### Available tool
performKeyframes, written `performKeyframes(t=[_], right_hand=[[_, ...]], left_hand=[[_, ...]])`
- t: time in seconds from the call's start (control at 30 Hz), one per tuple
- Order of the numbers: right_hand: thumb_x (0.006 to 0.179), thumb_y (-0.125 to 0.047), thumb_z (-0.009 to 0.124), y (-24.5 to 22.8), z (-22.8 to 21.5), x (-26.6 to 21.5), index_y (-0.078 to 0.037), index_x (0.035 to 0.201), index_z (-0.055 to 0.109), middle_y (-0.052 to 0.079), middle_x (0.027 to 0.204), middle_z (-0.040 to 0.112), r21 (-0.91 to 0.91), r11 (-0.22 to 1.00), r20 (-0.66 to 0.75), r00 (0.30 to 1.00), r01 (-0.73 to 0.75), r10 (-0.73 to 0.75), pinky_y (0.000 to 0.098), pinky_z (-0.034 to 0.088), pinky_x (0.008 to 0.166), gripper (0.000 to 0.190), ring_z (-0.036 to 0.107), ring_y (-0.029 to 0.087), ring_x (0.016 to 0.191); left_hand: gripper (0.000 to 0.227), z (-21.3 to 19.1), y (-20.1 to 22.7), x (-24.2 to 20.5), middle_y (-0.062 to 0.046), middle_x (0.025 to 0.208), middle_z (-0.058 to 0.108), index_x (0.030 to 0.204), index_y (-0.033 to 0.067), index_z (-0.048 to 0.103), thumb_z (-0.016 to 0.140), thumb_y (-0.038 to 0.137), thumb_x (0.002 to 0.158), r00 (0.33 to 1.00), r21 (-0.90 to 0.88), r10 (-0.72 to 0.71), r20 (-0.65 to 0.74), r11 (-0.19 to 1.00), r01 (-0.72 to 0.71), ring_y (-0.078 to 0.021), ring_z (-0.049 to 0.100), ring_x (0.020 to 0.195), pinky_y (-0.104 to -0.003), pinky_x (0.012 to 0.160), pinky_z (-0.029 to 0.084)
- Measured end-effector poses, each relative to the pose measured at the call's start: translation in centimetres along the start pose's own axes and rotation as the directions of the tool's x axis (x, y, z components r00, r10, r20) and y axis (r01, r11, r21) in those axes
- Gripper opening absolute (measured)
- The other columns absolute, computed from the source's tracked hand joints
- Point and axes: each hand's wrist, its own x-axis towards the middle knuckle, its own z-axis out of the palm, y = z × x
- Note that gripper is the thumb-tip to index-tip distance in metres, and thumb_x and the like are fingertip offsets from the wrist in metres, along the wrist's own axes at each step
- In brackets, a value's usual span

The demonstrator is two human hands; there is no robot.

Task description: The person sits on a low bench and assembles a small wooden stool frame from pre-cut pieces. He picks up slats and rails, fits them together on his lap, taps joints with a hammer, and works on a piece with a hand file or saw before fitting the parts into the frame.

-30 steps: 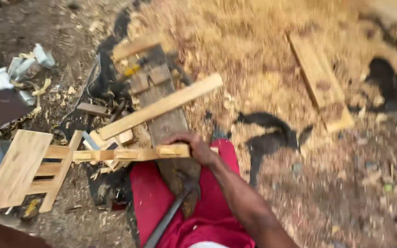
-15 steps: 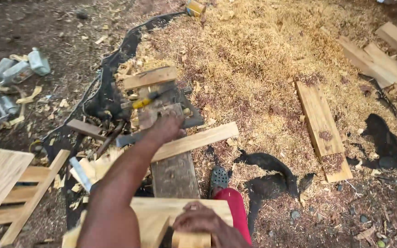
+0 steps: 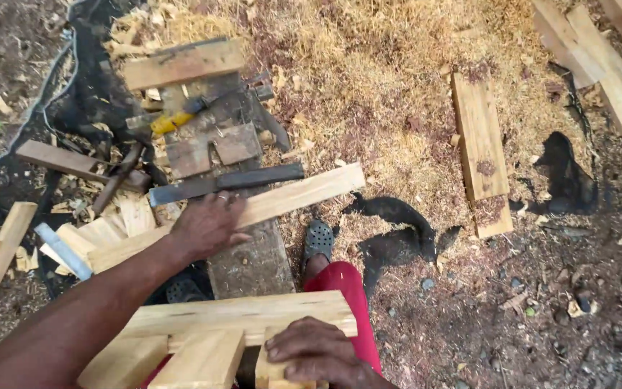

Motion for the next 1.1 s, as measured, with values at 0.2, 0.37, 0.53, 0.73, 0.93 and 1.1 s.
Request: performKeyframes(t=[0.2, 0.37, 0.53, 0.73, 0.93, 1.1], right_hand=[[0.097, -0.024, 0.084, 0.4, 1.2, -1.9, -0.005, 0.124, 0.052, 0.025, 0.12, 0.069, -0.06, 0.998, -0.043, 0.999, -0.009, 0.006, 0.0527, 0.064, 0.099, 0.046, 0.074, 0.042, 0.117], [0.08, -0.018, 0.095, 1.7, -0.9, -4.5, -0.011, 0.116, 0.065, 0.013, 0.107, 0.076, -0.075, 0.985, -0.255, 0.958, -0.158, 0.134, 0.0422, 0.069, 0.086, 0.047, 0.079, 0.031, 0.105], [0.08, -0.015, 0.093, 0.0, -4.1, -6.5, -0.01, 0.105, 0.072, 0.011, 0.103, 0.075, 0.032, 0.963, -0.419, 0.871, -0.269, 0.257, 0.0417, 0.071, 0.084, 0.033, 0.079, 0.027, 0.102], [0.079, -0.011, 0.089, -3.0, -7.5, -11.0, -0.002, 0.106, 0.074, 0.012, 0.103, 0.074, 0.146, 0.917, -0.553, 0.738, -0.372, 0.387, 0.039, 0.069, 0.084, 0.032, 0.074, 0.021, 0.091], [0.076, -0.013, 0.087, -4.4, -6.5, -12.5, -0.003, 0.107, 0.071, 0.007, 0.097, 0.072, 0.282, 0.773, -0.436, 0.642, -0.568, 0.631, 0.0372, 0.066, 0.075, 0.037, 0.072, 0.018, 0.085], [0.076, -0.011, 0.091, -5.4, -4.6, -10.7, -0.002, 0.109, 0.067, 0.009, 0.101, 0.074, 0.313, 0.809, -0.385, 0.712, -0.498, 0.587, 0.0343, 0.066, 0.086, 0.042, 0.072, 0.018, 0.091]], left_hand=[[0.076, -0.3, 0.7, -0.9, -0.016, 0.123, 0.057, 0.136, 0.0049, 0.046, 0.073, 0.051, 0.082, 0.971, 0.025, -0.188, -0.15, 0.981, 0.194, -0.0334, 0.058, 0.115, -0.049, 0.089, 0.057], [0.08, -0.3, -2.1, -2.6, -0.03, 0.126, 0.052, 0.14, 0.0031, 0.04, 0.076, 0.046, 0.083, 1.0, -0.02, 0.013, -0.024, 1.0, -0.013, -0.04, 0.059, 0.114, -0.058, 0.1, 0.048], [0.072, -13.8, 2.5, -13.2, -0.019, 0.115, 0.074, 0.135, 0.0142, 0.045, 0.071, 0.056, 0.082, 0.991, -0.052, -0.062, 0.115, 0.996, 0.068, -0.0366, 0.07, 0.109, -0.049, 0.098, 0.056], [0.077, -19.2, 9.4, -22.5, -0.014, 0.123, 0.071, 0.137, 0.0312, 0.059, 0.042, 0.084, 0.083, 0.931, 0.031, -0.362, 0.041, 0.932, 0.361, -0.0331, 0.067, 0.118, -0.051, 0.103, 0.053], [0.076, -14.1, 13.6, -24.4, -0.018, 0.12, 0.069, 0.134, 0.0224, 0.06, 0.042, 0.079, 0.087, 0.982, -0.117, -0.154, -0.11, 0.983, 0.141, -0.0362, 0.065, 0.114, -0.052, 0.102, 0.048], [0.068, -11.9, 18.1, -25.5, -0.021, 0.113, 0.073, 0.118, 0.0116, 0.067, 0.039, 0.069, 0.095, 0.972, -0.272, -0.185, -0.143, 0.952, 0.141, -0.0383, 0.07, 0.11, -0.052, 0.098, 0.053]])
